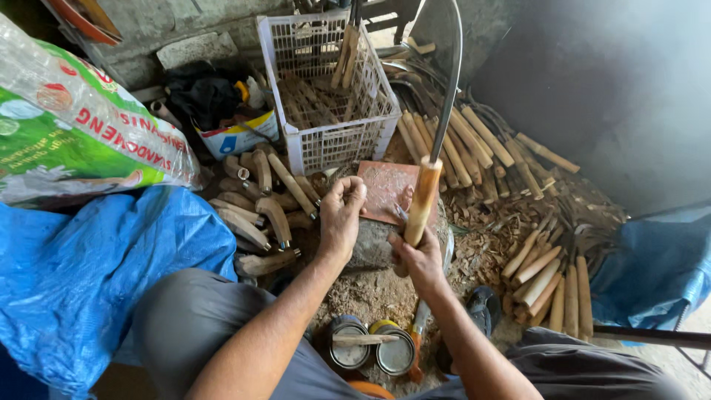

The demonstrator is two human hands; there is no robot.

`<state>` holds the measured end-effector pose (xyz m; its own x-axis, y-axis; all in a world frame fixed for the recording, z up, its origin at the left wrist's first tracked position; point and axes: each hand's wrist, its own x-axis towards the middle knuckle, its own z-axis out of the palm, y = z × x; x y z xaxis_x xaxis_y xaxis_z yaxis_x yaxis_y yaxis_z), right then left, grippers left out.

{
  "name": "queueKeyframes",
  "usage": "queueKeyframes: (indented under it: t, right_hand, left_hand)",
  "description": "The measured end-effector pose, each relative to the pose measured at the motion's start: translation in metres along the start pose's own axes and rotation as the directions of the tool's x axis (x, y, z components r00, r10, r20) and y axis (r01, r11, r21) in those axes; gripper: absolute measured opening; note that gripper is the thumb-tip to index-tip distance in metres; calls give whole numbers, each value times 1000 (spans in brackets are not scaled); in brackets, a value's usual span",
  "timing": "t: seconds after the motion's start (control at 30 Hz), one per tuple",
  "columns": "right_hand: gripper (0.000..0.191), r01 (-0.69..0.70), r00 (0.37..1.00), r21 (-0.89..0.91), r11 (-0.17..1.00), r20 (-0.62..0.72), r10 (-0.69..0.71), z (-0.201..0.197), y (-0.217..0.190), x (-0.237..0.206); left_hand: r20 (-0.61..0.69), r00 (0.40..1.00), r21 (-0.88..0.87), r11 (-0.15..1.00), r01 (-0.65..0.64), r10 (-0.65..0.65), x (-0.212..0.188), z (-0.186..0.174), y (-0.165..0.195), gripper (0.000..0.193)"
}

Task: The person sits on the floor and uses a curved metal file to sharpen the tip of a wooden handle. They repeatedly rotate the handle and file the tip, then test the fit by inserting a curved metal blade into the handle. The person repeats this process on a second wooden handle.

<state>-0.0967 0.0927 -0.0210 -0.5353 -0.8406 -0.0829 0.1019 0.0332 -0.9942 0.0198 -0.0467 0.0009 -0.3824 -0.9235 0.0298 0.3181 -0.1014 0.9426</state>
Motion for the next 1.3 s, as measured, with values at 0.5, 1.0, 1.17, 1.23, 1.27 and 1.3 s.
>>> queueKeyframes:
  t: [0.5, 1.0, 1.17, 1.23, 1.27, 1.3]
  right_hand:
    - [38, 278, 953, -500, 820, 35, -301, 1, 51, -17]
    - [35, 386, 922, -635, 669, 288, -258, 22, 19, 61]
    - [47, 405, 914, -615, 676, 257, -315, 35, 8, 110]
    - [57, 549, 816, -652, 523, 285, -502, 44, 13, 122]
    - [62, 607, 753, -666, 435, 306, -582, 48, 18, 125]
    - [65, 640, 705, -657, 399, 297, -644, 53, 26, 125]
  left_hand:
    - [266, 924, 253, 906, -341, 273, 23, -26, 62, 36]
    - [372, 915, 38, 982, -185, 158, 36, -38, 160, 22]
    - [441, 845, 389, 784, -484, 303, 55, -33, 192, 21]
    - [437, 828, 441, 718, -539, 353, 67, -32, 197, 19]
    - [425, 819, 457, 690, -561, 385, 74, -33, 198, 18]
    - [416, 807, 473, 658, -586, 420, 84, -34, 198, 16]
